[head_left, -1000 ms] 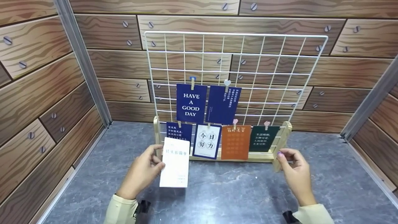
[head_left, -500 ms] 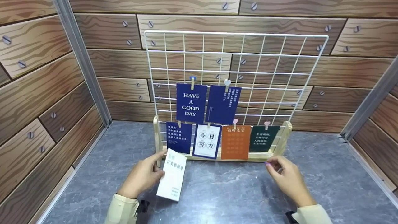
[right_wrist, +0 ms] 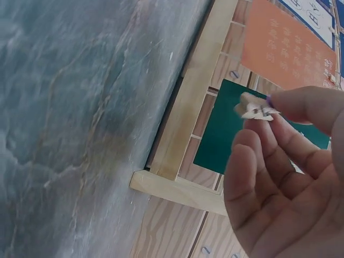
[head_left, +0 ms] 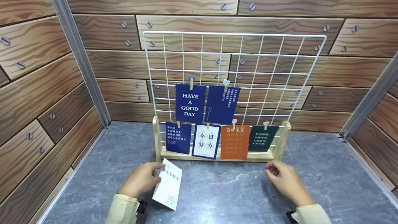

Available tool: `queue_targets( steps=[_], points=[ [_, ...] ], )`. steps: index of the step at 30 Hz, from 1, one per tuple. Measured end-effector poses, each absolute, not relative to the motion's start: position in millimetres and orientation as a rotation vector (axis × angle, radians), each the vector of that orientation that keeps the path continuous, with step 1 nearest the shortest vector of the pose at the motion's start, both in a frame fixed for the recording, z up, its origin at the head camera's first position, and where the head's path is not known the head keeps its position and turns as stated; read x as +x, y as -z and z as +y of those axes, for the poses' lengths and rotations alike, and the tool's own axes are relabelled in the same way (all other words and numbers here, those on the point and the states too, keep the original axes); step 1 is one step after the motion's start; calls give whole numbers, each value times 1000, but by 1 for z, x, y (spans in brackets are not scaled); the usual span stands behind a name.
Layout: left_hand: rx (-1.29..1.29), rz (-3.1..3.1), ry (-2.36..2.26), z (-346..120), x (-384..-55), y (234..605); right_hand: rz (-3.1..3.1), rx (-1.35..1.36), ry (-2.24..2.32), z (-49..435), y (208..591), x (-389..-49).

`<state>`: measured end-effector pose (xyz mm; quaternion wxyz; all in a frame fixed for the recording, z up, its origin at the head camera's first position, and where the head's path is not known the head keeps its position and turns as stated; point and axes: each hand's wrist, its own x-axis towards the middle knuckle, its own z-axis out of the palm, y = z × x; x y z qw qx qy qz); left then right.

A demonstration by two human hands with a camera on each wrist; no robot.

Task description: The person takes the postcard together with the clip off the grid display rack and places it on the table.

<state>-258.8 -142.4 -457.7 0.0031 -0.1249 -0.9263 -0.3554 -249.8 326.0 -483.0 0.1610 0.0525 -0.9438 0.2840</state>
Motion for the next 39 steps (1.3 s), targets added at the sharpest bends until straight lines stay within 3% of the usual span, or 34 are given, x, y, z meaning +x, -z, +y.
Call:
queue_targets(
  steps=[15,39],
  points=[
    [-212,-3111,959,-145,-268,481,-2879,33,-663,339,490,-252],
    [-261,-3085,1020,-145,-270,491,-3102,-89,-637,341,496,-254]
  ],
)
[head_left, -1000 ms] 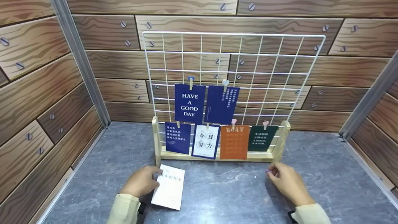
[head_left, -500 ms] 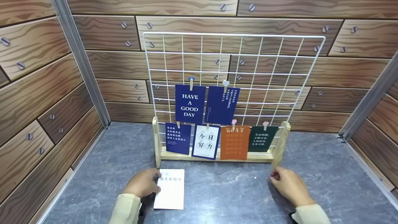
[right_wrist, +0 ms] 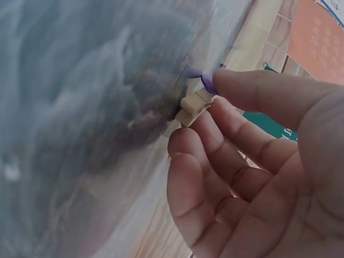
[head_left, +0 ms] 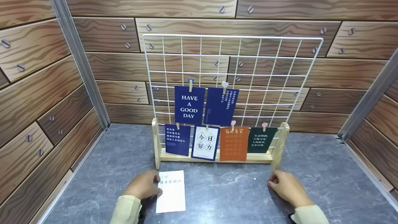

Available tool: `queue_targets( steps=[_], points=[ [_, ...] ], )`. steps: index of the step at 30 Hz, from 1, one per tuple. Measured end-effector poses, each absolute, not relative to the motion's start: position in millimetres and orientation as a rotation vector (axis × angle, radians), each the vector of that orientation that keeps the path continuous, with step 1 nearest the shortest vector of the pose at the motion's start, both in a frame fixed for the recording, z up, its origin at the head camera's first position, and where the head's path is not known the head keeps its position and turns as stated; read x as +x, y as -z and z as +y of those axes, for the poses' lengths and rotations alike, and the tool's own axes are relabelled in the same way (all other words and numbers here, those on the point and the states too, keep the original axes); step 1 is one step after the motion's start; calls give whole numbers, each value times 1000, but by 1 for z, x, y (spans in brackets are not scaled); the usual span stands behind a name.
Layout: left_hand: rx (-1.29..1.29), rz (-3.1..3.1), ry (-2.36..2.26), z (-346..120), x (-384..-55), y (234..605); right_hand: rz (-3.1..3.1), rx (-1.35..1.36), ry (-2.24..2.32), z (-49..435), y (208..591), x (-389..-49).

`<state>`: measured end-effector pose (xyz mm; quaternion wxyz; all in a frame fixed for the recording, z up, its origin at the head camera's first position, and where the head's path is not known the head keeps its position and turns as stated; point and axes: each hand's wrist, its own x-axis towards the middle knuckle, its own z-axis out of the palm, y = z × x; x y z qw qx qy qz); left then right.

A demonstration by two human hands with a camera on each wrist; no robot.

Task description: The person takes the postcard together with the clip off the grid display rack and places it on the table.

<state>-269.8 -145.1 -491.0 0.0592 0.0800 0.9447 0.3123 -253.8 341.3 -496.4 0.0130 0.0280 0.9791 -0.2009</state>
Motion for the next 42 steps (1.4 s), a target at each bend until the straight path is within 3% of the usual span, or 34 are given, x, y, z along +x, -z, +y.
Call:
queue_targets(
  steps=[8,28,42],
  points=[
    [353,2938,-906,-141,-271,496,3032,99,642,341,497,-251],
    [336,2932,-866,-138,-271,497,3075,80,694,346,497,-248],
    [346,3044,-937,-126,-268,473,3137,44,703,345,477,-247]
  ],
)
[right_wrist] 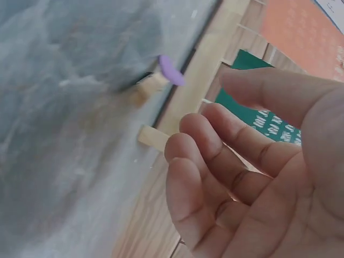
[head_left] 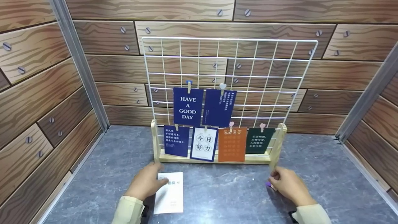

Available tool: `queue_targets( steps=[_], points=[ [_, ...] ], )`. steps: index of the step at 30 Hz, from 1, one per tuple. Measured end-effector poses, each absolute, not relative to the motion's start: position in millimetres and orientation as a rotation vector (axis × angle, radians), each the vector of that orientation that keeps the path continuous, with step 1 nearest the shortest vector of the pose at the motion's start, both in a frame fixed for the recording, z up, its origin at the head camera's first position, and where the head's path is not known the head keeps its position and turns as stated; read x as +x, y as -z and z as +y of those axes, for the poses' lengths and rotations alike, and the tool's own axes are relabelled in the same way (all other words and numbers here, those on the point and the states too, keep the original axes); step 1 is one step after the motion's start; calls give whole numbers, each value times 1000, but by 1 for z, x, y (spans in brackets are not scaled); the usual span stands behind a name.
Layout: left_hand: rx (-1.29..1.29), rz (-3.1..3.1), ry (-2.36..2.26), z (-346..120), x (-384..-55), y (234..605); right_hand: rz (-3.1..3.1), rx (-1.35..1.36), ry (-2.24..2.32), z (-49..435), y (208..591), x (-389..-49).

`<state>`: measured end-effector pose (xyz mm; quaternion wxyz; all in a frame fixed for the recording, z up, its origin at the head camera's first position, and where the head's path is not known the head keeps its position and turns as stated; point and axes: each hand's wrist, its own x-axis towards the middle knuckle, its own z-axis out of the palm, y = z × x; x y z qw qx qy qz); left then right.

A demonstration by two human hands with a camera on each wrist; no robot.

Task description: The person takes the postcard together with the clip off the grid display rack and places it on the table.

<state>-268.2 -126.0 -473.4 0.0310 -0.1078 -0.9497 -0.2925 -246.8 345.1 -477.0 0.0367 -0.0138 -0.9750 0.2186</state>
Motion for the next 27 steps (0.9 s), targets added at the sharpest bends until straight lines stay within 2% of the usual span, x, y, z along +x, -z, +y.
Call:
queue_targets(
  steps=[13,27],
  points=[
    [-459,-2546,1032,-91,-256,438,-2758,69,-655,326,455,-238],
    [-482,-2379,1093,-66,-259,427,-2496,175,-712,301,434,-241]
  ],
)
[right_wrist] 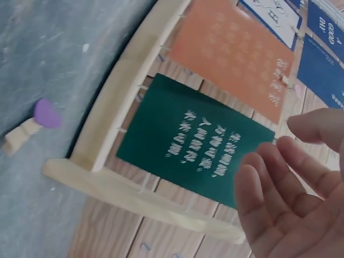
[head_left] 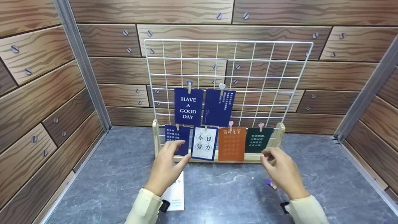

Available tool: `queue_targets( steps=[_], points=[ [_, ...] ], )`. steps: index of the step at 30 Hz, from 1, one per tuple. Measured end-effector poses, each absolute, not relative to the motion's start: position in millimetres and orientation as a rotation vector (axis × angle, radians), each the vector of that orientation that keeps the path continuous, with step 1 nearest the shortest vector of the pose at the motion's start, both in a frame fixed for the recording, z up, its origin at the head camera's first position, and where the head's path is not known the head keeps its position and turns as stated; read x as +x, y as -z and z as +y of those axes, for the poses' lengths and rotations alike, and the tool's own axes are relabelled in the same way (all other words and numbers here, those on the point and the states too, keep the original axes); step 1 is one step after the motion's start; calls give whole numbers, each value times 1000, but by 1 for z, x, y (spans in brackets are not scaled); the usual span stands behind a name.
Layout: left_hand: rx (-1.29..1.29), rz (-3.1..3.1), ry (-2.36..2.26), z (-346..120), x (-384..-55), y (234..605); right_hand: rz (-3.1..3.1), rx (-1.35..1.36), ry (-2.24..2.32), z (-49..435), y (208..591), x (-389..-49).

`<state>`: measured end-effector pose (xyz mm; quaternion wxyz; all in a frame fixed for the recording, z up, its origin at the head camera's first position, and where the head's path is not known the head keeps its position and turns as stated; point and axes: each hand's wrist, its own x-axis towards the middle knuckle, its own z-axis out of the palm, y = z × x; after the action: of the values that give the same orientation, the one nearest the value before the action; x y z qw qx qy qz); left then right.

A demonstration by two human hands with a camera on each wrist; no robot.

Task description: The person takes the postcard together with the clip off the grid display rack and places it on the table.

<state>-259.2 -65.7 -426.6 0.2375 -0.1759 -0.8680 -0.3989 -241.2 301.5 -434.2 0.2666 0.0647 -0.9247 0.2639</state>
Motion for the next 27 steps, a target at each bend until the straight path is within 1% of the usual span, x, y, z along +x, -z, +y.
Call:
queue_targets(
  steps=[15,27],
  points=[
    [-458,-2286,1290,-45,-273,404,-2343,376,-632,274,391,-258],
    [-525,-2265,1393,-35,-281,392,-2290,475,-565,260,374,-265]
  ],
)
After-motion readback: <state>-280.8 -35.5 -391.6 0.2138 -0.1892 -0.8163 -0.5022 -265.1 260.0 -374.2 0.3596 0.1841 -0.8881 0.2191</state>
